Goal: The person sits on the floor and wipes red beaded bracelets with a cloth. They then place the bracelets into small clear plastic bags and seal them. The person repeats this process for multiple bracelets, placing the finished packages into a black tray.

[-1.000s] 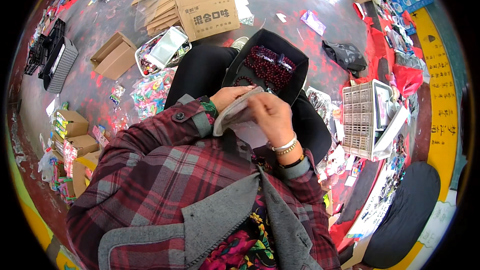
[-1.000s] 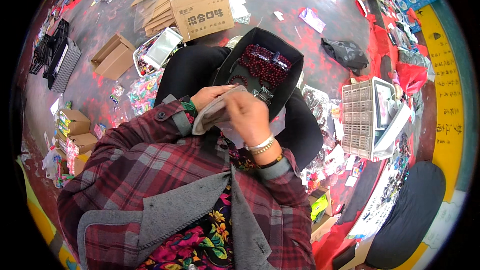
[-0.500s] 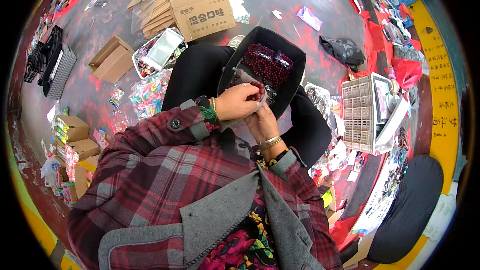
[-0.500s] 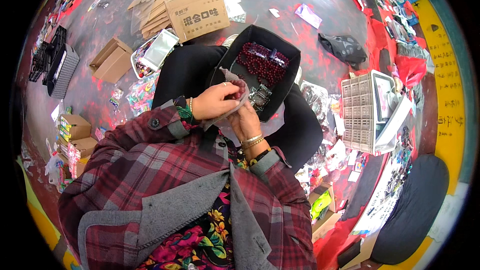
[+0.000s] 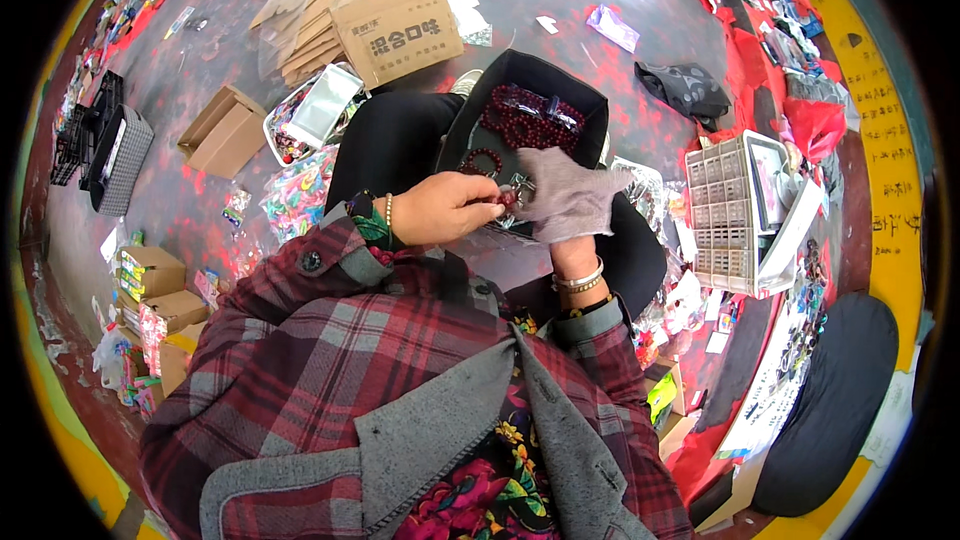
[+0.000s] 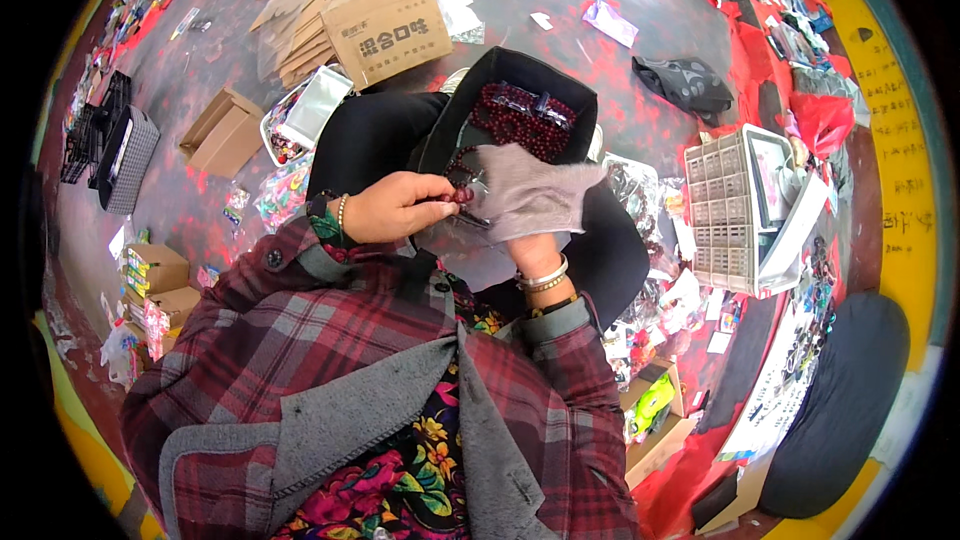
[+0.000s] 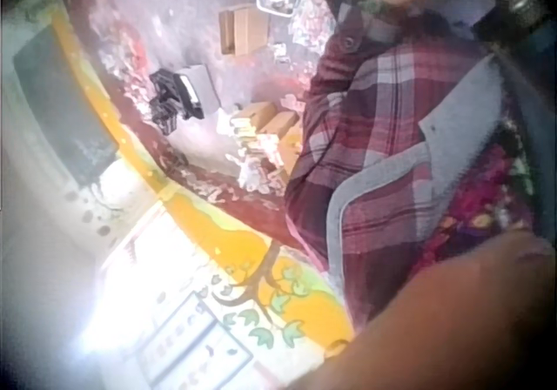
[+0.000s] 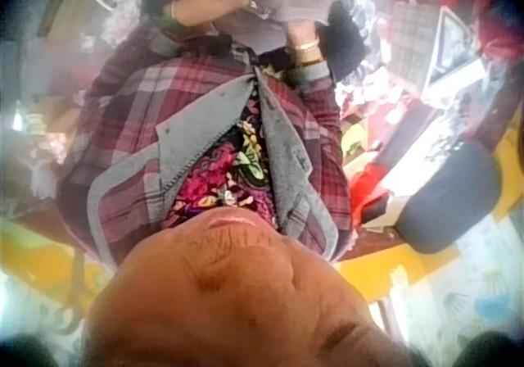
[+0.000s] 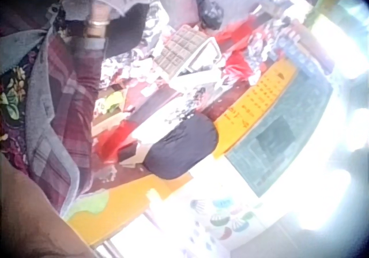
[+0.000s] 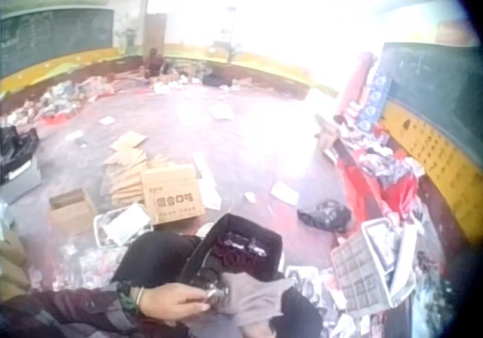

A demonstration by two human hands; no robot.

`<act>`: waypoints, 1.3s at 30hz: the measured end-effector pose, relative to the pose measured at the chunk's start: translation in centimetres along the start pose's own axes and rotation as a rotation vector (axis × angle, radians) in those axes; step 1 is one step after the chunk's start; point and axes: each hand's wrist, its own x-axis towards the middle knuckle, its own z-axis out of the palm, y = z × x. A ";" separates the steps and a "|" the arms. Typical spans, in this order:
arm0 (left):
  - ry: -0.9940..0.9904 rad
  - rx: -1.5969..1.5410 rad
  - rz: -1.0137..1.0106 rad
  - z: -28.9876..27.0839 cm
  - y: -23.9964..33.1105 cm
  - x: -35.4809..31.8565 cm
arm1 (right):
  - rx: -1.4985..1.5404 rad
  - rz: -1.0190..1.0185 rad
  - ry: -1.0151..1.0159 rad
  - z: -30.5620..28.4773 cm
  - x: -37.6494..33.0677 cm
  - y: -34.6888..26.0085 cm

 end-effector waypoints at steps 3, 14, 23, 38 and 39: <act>0.030 -0.131 0.075 1.6 -0.9 0.1 | 0.391 -0.066 0.080 3.3 -2.2 -0.2; 0.079 -0.407 -0.112 2.5 -1.2 -1.3 | 1.364 0.284 -0.061 1.0 -1.8 -4.5; 0.048 -0.543 -0.144 3.2 -2.1 -1.0 | 0.327 -0.010 0.042 2.1 -1.8 -2.8; -0.011 -0.870 -0.207 3.0 -2.0 -0.8 | 1.046 0.177 -0.003 3.3 -2.1 -1.6; -0.027 -0.873 -0.206 3.2 -2.2 -0.8 | 1.051 0.215 0.023 3.6 -2.2 -1.4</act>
